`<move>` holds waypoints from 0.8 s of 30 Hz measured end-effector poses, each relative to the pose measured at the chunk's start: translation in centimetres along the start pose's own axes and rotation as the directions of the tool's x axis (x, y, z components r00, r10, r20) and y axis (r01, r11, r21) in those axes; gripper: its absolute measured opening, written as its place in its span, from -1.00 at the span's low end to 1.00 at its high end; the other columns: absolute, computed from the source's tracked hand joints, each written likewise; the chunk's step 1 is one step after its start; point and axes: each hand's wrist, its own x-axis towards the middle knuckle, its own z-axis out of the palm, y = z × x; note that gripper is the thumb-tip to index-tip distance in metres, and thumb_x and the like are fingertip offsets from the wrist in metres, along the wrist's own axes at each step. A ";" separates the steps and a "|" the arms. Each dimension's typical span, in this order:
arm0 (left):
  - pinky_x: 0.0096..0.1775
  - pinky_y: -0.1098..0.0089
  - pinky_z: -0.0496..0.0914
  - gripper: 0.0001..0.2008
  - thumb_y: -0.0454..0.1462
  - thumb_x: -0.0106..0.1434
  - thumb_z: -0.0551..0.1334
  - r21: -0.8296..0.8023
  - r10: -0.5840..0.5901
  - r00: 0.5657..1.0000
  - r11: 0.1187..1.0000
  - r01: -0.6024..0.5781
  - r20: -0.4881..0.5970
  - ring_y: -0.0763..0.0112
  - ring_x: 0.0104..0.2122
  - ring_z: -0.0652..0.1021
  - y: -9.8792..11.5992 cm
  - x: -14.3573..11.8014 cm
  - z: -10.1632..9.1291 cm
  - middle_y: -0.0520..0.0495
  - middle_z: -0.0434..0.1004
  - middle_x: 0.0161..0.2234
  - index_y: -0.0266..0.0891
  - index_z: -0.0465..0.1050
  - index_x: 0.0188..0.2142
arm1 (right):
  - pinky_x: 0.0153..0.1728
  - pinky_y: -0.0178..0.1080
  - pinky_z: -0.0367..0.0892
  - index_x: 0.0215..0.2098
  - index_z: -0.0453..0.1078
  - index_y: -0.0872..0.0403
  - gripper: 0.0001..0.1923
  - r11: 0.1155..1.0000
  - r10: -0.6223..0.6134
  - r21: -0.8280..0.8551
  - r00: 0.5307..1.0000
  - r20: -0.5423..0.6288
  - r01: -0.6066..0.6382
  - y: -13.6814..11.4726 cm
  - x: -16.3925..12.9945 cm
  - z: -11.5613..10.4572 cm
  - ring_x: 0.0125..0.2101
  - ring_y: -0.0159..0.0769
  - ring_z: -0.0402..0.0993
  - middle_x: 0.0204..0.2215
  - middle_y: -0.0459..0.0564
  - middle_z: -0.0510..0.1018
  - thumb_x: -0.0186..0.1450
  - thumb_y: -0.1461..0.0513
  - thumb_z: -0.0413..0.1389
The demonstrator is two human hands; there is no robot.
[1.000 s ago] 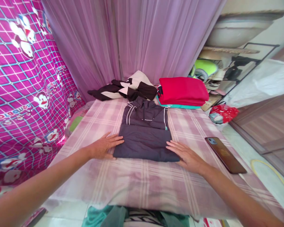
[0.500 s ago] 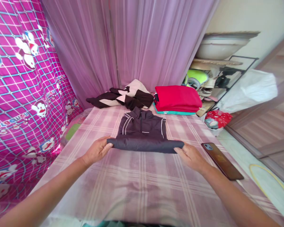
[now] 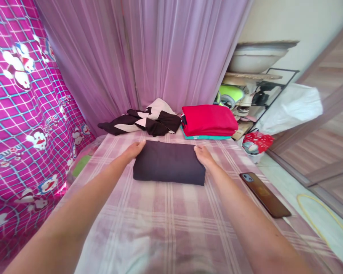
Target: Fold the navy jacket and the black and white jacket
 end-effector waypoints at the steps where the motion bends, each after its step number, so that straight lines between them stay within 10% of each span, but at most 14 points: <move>1: 0.02 0.18 0.42 -0.44 0.05 0.32 0.07 0.017 0.010 1.000 1.000 -0.010 0.009 0.08 0.04 0.54 -0.3 0.5 0.8 -0.29 0.54 0.06 -0.29 0.40 0.10 | -0.02 -0.05 0.37 0.18 0.30 0.24 -0.44 1.000 0.029 -0.007 1.000 0.005 -0.029 0.0 0.1 0.7 -0.02 -0.01 0.51 0.00 0.31 0.55 0.37 0.05 -0.14; 8: 0.18 0.12 0.31 -0.47 -0.18 0.32 0.12 0.150 0.243 0.951 0.965 -0.217 -0.191 0.13 0.18 0.43 -3.2 0.8 5.4 -0.22 0.38 0.22 -0.21 0.20 0.26 | 0.04 0.00 0.34 0.38 0.05 0.13 -0.38 0.993 -0.009 -0.119 0.997 -0.076 0.000 -0.5 -1.7 3.0 0.02 0.02 0.48 0.08 0.23 0.51 0.40 0.12 -0.15; 13: 0.07 0.05 0.39 -0.50 -0.16 0.31 0.12 0.371 0.192 0.977 0.917 -0.145 -0.093 0.02 0.08 0.51 -2.6 0.8 5.2 -0.33 0.44 0.14 -0.22 0.30 0.21 | -0.01 0.04 0.36 0.30 0.23 0.07 -0.47 0.933 0.117 -0.347 0.992 0.046 -0.094 -1.8 -2.1 2.4 -0.01 0.03 0.49 0.04 0.28 0.49 0.40 0.14 -0.11; 17: 0.17 -0.14 0.23 -0.55 -0.13 0.33 0.09 0.539 0.340 0.934 0.810 -0.231 -0.110 -0.15 0.26 0.29 -0.3 0.1 5.4 -0.33 0.15 0.34 -0.20 0.40 0.15 | 0.16 0.15 0.14 0.27 0.28 0.08 -0.50 0.918 -0.072 -0.394 0.997 -0.036 0.052 -4.9 -2.3 2.1 0.26 0.13 0.16 0.32 0.29 0.16 0.39 0.15 -0.06; 24: 0.27 -0.26 -0.05 -0.48 -0.14 0.39 -0.07 0.537 0.396 0.918 0.779 -0.324 -0.021 -0.05 0.34 0.13 1.4 -1.1 10.2 -0.21 0.20 0.33 -0.15 0.26 0.28 | 0.30 0.17 -0.21 0.37 0.09 0.04 -0.45 0.942 -0.148 -0.274 0.972 0.180 0.194 -8.8 -2.4 7.9 0.36 -0.06 -0.08 0.38 0.10 0.10 0.46 0.15 -0.23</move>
